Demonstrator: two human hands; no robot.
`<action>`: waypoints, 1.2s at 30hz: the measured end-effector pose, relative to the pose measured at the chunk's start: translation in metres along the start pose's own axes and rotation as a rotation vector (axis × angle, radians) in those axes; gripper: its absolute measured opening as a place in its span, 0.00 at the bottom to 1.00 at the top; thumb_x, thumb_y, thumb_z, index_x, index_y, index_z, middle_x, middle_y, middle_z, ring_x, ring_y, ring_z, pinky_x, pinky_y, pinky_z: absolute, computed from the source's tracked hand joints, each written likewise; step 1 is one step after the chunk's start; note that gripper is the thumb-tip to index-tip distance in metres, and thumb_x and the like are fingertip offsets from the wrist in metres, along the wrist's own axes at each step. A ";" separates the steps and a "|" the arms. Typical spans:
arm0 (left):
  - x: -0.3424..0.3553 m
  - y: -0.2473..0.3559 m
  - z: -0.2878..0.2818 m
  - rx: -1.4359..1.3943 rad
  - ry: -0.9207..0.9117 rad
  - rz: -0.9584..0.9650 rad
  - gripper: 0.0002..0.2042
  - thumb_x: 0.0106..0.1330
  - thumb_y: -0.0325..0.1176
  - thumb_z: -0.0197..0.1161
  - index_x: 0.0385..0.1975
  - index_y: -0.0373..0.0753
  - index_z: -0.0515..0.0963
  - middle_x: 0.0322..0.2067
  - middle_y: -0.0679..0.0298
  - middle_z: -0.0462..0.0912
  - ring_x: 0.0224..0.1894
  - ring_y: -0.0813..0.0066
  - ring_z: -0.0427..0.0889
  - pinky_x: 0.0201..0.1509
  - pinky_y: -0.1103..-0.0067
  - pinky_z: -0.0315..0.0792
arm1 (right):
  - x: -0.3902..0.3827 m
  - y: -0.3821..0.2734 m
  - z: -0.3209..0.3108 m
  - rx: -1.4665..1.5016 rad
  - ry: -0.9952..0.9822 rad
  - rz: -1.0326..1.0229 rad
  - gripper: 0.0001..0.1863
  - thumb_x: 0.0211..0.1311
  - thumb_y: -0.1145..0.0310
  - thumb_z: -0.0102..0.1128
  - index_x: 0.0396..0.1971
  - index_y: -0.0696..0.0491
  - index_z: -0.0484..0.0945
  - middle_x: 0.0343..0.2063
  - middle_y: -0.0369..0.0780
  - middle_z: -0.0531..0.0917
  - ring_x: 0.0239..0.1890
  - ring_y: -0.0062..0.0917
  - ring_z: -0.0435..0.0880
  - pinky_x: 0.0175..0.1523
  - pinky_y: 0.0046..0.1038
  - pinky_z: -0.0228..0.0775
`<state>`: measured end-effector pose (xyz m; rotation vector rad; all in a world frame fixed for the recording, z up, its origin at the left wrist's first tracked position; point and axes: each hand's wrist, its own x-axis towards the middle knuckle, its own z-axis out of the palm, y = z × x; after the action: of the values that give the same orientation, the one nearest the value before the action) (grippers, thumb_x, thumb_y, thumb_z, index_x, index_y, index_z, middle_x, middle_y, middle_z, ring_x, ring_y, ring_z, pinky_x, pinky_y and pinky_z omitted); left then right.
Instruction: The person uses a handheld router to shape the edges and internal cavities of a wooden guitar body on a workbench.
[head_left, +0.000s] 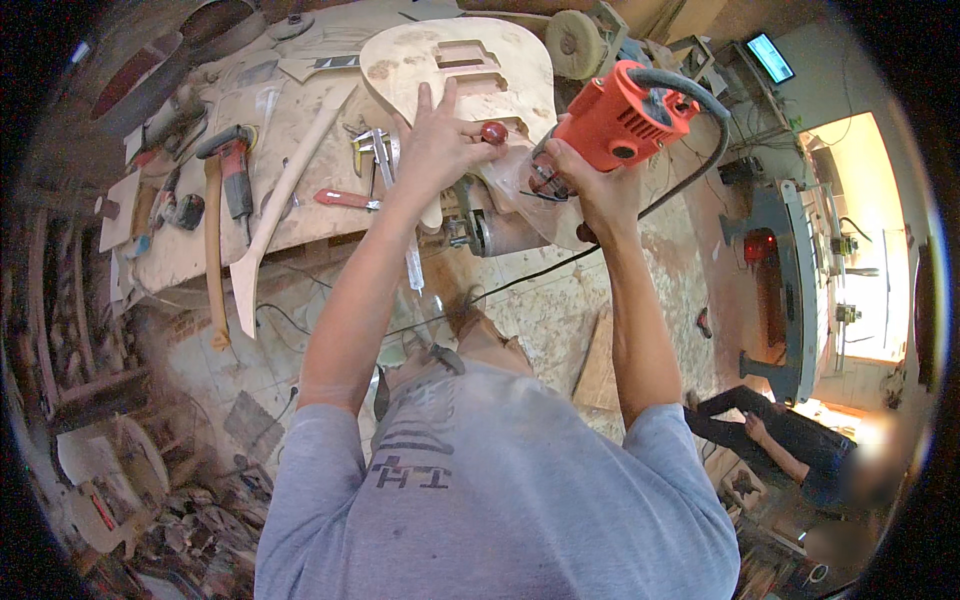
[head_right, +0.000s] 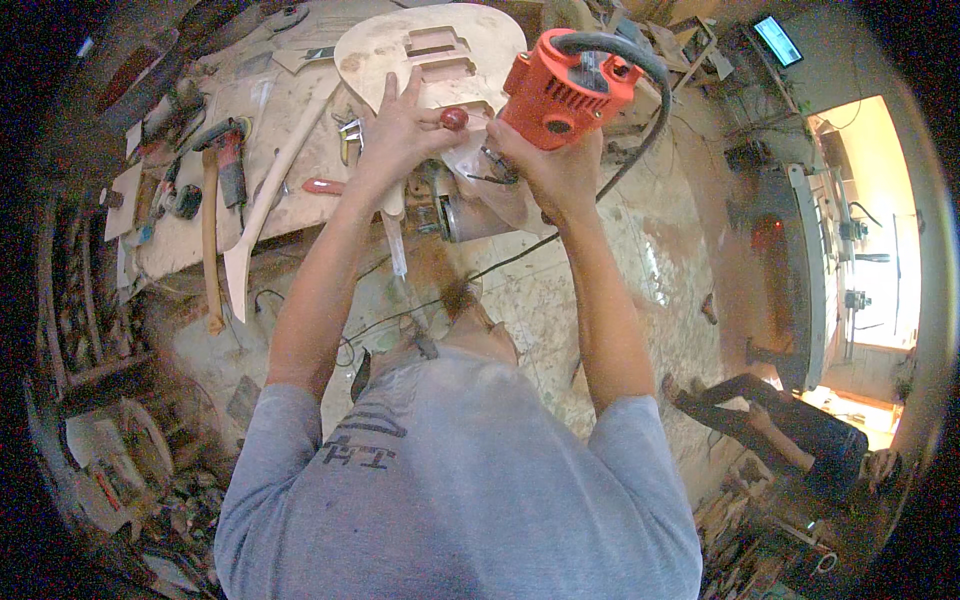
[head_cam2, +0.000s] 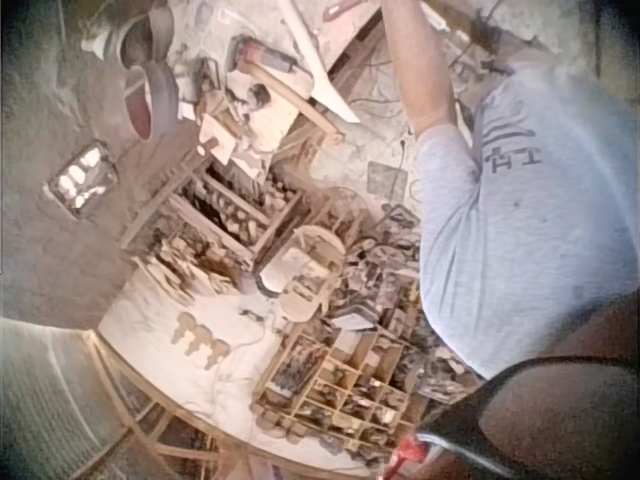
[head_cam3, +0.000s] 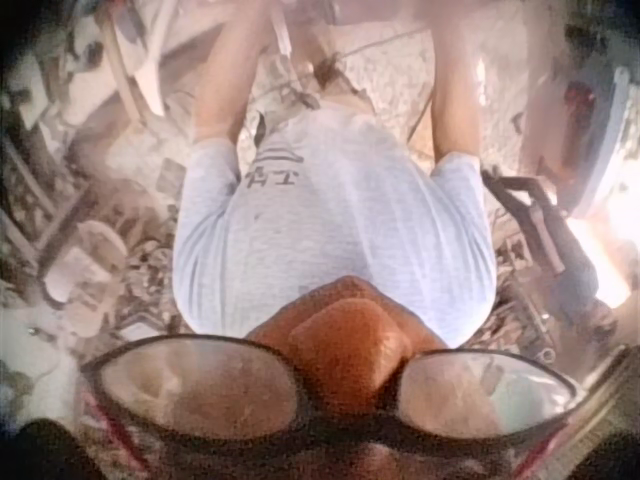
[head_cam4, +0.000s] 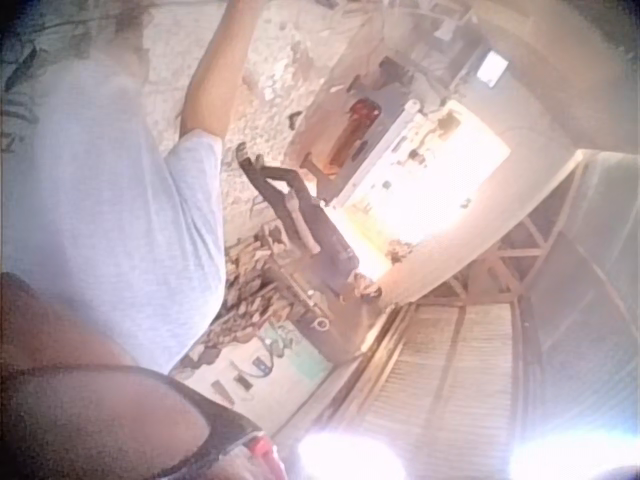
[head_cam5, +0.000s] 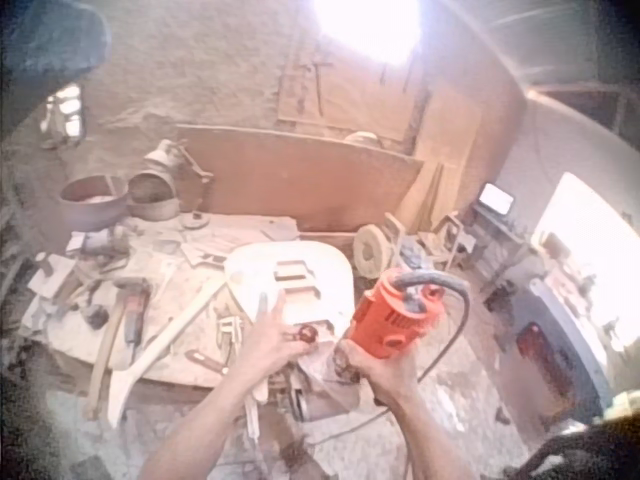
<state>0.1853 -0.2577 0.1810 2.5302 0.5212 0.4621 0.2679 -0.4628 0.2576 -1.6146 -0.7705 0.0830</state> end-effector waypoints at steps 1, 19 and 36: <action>0.000 0.001 0.000 -0.003 0.001 -0.006 0.23 0.52 0.64 0.75 0.46 0.64 0.92 0.81 0.50 0.53 0.83 0.38 0.44 0.75 0.28 0.44 | 0.002 0.000 0.002 0.059 -0.009 0.007 0.30 0.50 0.63 0.86 0.51 0.57 0.82 0.42 0.36 0.88 0.42 0.22 0.87 0.49 0.29 0.81; 0.006 -0.019 0.008 -0.269 0.101 -0.106 0.20 0.62 0.52 0.74 0.53 0.56 0.90 0.80 0.43 0.50 0.84 0.44 0.41 0.84 0.62 0.48 | 0.046 0.017 0.016 -0.038 -0.104 -0.144 0.26 0.48 0.60 0.85 0.45 0.56 0.85 0.38 0.37 0.90 0.39 0.23 0.89 0.46 0.29 0.82; -0.003 -0.010 -0.011 -0.194 -0.036 -0.015 0.23 0.56 0.56 0.76 0.53 0.61 0.90 0.81 0.42 0.48 0.84 0.42 0.38 0.84 0.59 0.47 | 0.012 0.003 0.004 -0.041 -0.047 -0.104 0.30 0.48 0.59 0.84 0.50 0.56 0.83 0.42 0.38 0.89 0.43 0.23 0.87 0.49 0.29 0.81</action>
<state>0.1757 -0.2469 0.1840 2.3427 0.4587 0.4388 0.2773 -0.4533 0.2584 -1.6127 -0.8957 0.0305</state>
